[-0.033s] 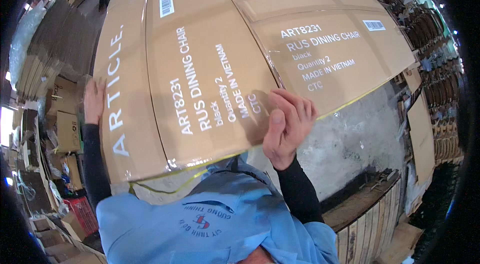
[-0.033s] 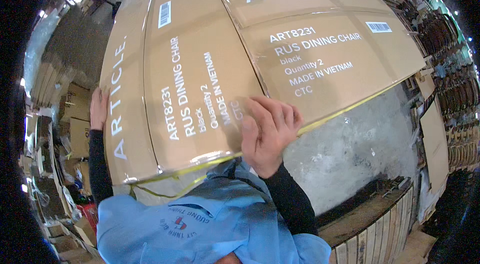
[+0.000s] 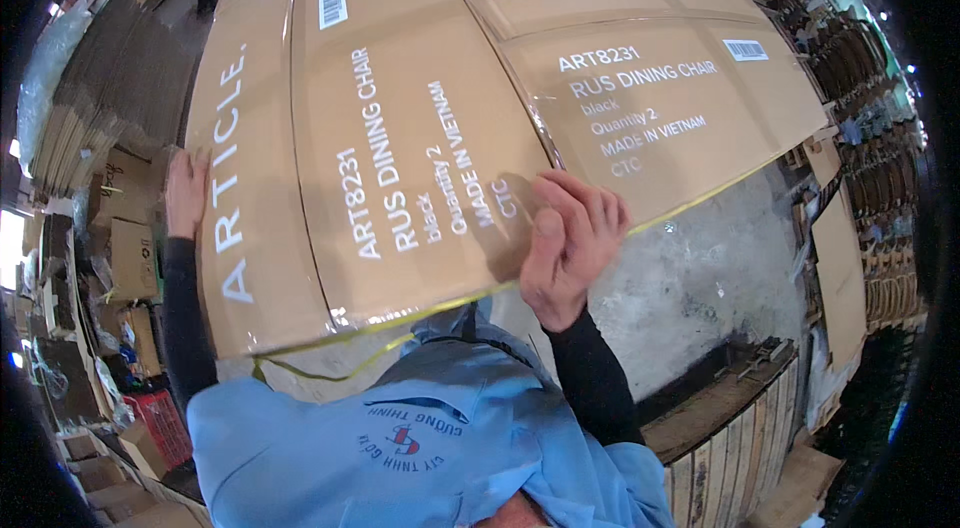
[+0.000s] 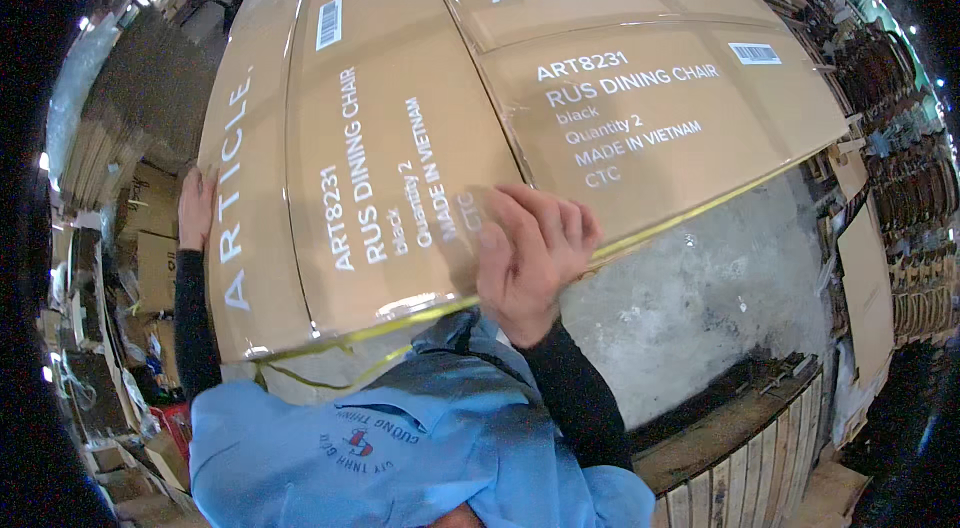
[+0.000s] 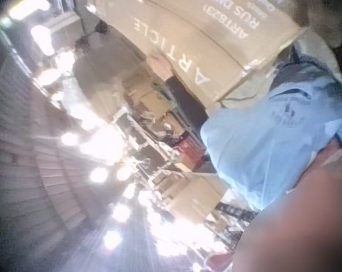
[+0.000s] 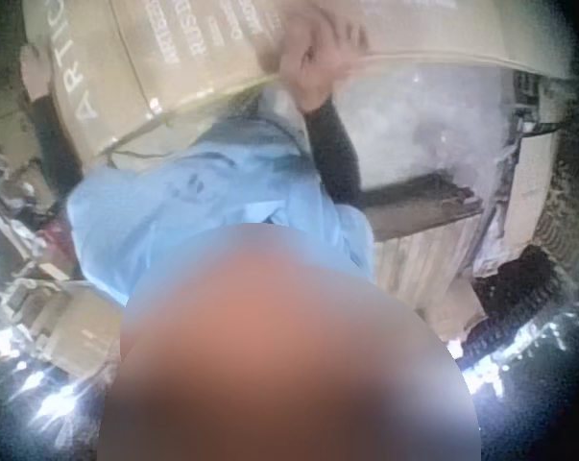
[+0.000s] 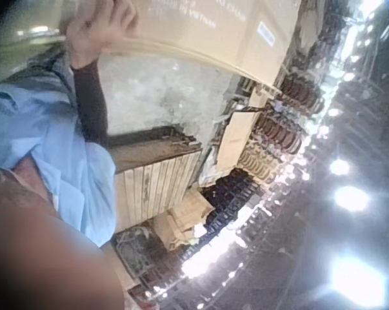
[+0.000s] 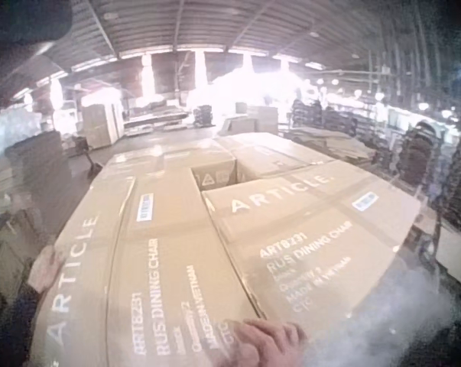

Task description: The person lifts a large cardboard box onto a stack, then uses a yellow strap to secure it. They wrap the strap around the box, tie a knot, and reinforce the knot with small cardboard pieces. Finally, they pick up and briefly inspect a small paper document.

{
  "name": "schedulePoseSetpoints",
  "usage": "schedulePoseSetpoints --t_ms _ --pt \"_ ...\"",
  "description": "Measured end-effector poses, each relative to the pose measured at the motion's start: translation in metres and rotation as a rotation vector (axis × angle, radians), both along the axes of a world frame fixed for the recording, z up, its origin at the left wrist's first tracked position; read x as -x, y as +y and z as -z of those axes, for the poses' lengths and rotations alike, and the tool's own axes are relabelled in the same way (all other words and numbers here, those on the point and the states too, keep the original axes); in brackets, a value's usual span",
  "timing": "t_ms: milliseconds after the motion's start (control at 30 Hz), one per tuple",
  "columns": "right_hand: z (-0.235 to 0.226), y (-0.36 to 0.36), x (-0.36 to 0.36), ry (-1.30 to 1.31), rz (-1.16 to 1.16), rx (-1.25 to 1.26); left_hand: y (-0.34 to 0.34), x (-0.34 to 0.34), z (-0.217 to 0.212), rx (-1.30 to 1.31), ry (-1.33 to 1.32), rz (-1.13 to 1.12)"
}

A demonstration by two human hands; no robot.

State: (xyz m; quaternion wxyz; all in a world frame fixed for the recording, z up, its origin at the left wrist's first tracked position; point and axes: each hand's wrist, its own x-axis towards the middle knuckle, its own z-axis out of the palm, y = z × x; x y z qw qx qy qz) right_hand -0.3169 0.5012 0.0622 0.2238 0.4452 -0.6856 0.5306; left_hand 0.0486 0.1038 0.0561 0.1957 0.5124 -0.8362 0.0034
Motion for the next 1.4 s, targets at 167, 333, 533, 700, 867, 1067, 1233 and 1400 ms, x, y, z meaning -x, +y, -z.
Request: schedulePoseSetpoints --t_ms 167,333,533,700,867,1067,1233,1400 --pt "0.005 -0.009 0.000 0.047 0.029 0.015 -0.005 0.009 -0.009 0.003 0.021 -0.027" --pt "0.008 -0.011 -0.007 0.042 0.079 -0.110 -0.005 0.014 -0.005 0.043 0.040 0.015" --pt "0.020 0.006 0.000 0.181 -0.058 -0.155 0.021 0.024 -0.011 0.286 -0.039 0.072" --pt "0.026 0.005 0.007 0.068 -0.076 -0.168 0.038 0.035 -0.010 0.074 0.274 0.458" --pt "0.020 0.005 0.030 -0.047 0.013 -0.321 0.083 0.062 -0.001 0.107 0.192 0.882" --pt "0.001 -0.003 0.041 -0.039 0.078 -0.456 0.147 0.009 0.004 0.082 0.502 1.065" --pt "-0.017 -0.016 0.051 -0.078 0.229 -0.719 0.190 -0.058 -0.004 0.016 0.846 1.155" --pt "-0.009 -0.064 0.053 0.249 0.505 -0.832 0.168 -0.130 0.026 0.005 1.117 1.204"
